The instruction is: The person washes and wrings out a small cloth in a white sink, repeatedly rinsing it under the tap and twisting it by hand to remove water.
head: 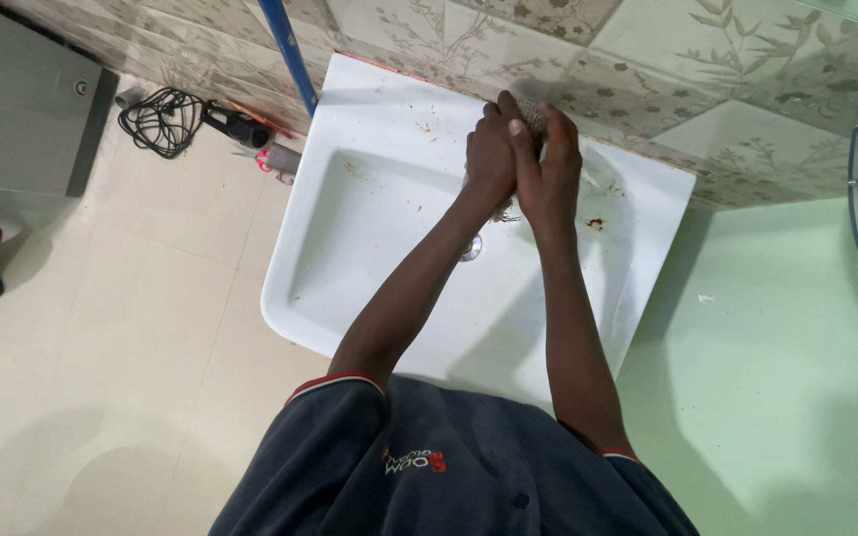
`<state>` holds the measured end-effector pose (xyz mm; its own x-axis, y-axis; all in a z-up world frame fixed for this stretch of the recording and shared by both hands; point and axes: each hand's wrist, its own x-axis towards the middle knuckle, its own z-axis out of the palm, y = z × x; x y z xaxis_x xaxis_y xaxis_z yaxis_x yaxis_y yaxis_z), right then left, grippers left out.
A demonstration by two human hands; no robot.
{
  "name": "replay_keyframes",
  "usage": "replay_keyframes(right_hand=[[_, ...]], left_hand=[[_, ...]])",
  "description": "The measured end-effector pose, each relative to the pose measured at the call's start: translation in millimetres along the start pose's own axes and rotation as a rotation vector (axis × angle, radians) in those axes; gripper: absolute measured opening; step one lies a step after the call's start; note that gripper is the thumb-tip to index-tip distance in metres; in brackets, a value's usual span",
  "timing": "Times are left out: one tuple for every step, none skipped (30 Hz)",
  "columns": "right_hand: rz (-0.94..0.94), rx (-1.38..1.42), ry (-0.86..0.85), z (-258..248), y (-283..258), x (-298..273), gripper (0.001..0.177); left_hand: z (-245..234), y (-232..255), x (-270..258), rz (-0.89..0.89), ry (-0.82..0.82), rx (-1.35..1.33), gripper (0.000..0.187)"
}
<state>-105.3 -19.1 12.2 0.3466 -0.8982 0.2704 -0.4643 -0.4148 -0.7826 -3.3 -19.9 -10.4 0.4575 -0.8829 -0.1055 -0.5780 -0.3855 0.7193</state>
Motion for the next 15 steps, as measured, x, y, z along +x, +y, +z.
replay_keyframes(right_hand=[[0.003, -0.002, 0.002, 7, 4, 9, 0.053], [0.020, 0.046, -0.063, 15, 9, 18, 0.054], [0.038, 0.097, -0.126, 22, 13, 28, 0.054], [0.041, 0.097, -0.122, 24, 19, 40, 0.054], [0.154, 0.240, -0.170, 24, 26, 46, 0.052], [0.267, 0.383, -0.217, 25, 31, 50, 0.050], [0.273, 0.380, -0.216, 24, 34, 54, 0.050], [0.294, 0.438, -0.245, 24, 35, 55, 0.049], [0.301, 0.499, -0.272, 23, 34, 60, 0.049], [0.294, 0.498, -0.269, 21, 33, 62, 0.049], [0.273, 0.499, -0.293, 20, 32, 55, 0.050], [0.251, 0.500, -0.316, 20, 31, 45, 0.051], [0.245, 0.504, -0.319, 22, 29, 39, 0.051], [0.191, 0.405, -0.259, 24, 26, 31, 0.053], [0.136, 0.305, -0.190, 24, 24, 24, 0.059]], left_hand=[[7, -4, 5, 0.002, -0.004, -0.001, 0.052], [14, -8, 9, 0.012, 0.009, -0.009, 0.045], [19, -13, 15, 0.022, 0.022, -0.015, 0.038], [25, -16, 24, 0.025, 0.018, -0.014, 0.038], [30, -21, 31, 0.070, 0.045, 0.000, 0.035], [35, -25, 37, 0.114, 0.071, 0.014, 0.032], [39, -27, 41, 0.113, 0.065, 0.011, 0.032], [43, -29, 44, 0.084, 0.038, 0.004, 0.034], [41, -28, 53, 0.061, 0.023, 0.000, 0.035], [40, -27, 59, 0.067, 0.029, -0.002, 0.035], [41, -31, 52, 0.052, 0.040, -0.075, 0.031], [42, -35, 41, 0.038, 0.052, -0.147, 0.027], [39, -36, 33, 0.038, 0.059, -0.145, 0.027], [35, -35, 20, 0.115, 0.115, -0.150, 0.032], [32, -32, 7, 0.199, 0.165, -0.156, 0.039]])
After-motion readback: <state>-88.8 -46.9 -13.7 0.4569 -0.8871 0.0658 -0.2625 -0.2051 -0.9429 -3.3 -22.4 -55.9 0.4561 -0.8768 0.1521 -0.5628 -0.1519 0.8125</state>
